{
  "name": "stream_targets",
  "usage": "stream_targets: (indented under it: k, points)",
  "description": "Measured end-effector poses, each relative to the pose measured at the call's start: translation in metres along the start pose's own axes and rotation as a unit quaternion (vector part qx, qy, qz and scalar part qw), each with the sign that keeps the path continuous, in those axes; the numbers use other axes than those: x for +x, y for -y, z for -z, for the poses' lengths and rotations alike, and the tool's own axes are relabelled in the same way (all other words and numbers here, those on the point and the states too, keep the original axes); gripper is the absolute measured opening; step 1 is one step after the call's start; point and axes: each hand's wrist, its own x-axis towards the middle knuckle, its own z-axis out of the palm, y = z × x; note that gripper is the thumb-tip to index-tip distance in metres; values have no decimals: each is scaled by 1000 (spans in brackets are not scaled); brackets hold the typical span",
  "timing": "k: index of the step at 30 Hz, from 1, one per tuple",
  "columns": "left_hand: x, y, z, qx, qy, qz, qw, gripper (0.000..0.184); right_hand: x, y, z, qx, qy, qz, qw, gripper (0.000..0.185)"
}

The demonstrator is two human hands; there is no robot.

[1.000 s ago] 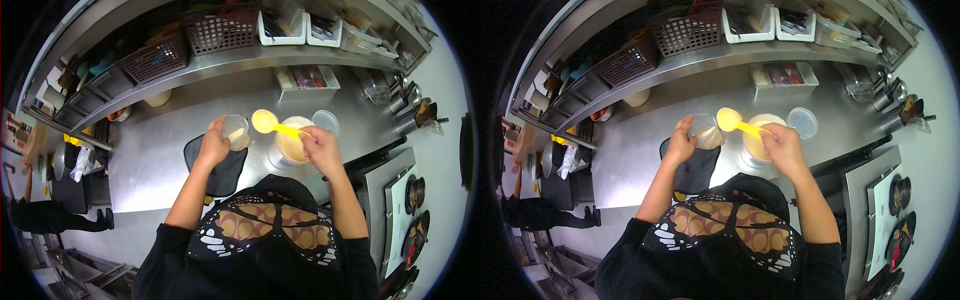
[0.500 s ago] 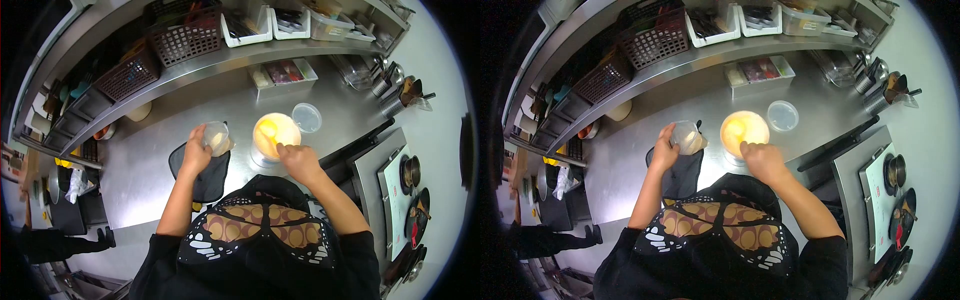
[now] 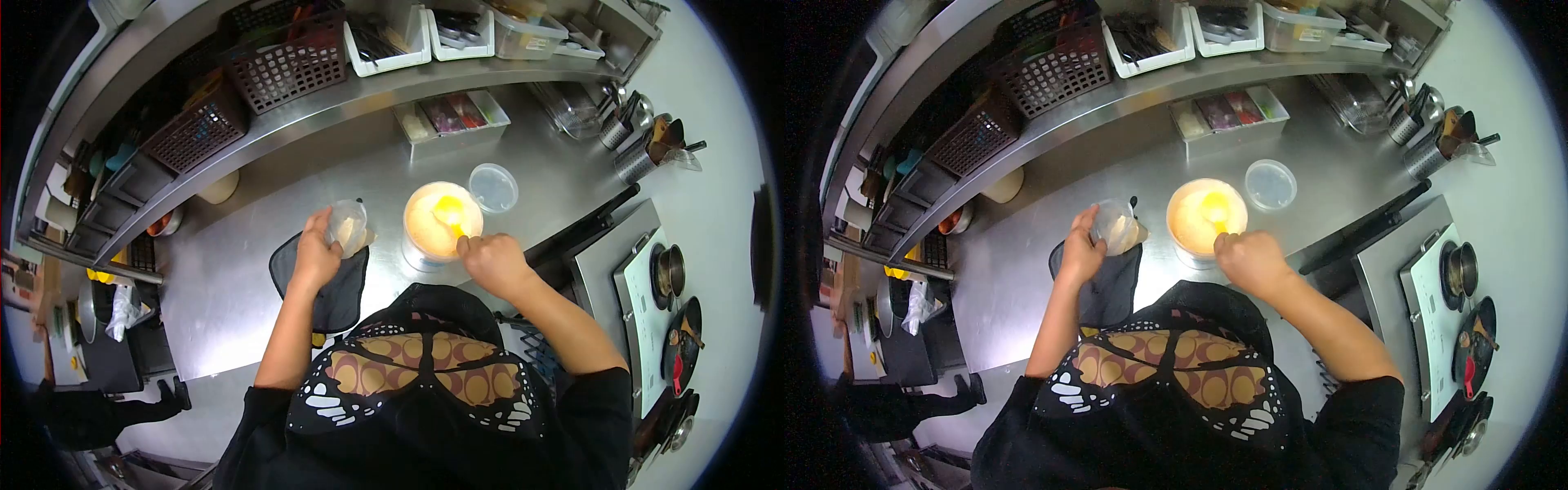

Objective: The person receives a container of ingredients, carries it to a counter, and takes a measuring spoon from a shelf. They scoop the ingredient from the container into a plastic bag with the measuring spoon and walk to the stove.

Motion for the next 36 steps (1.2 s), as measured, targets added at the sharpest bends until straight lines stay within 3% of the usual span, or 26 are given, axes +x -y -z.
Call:
stream_targets:
  k: [5, 8, 14, 17, 20, 26, 36]
  points:
    - [4, 18, -8, 36, -40, -54, 997, 62, 9, 8, -2, 96, 39, -99, 990, 7]
    - [1, 0, 0, -10, -7, -4, 1000, 58, 17, 7, -6, 230, 16, -178, 957, 12]
    - [1, 0, 1, -22, -4, -2, 1000, 58, 11, -10, -25, 474, -30, -263, 840, 17]
    - [1, 1, 0, -20, -6, -5, 1000, 58, 13, -8, -8, 553, 28, -333, 763, 19]
    - [1, 1, 0, -21, -6, -5, 1000, 58, 12, -6, 0, 604, 54, -383, 697, 19]
    - [1, 1, 1, -17, -7, -16, 1000, 58, 0, -10, -8, 689, 15, -415, 594, 17]
    - [8, -6, 6, -1, 16, -23, 1000, 57, -25, -23, -20, 734, -47, -440, 516, 17]
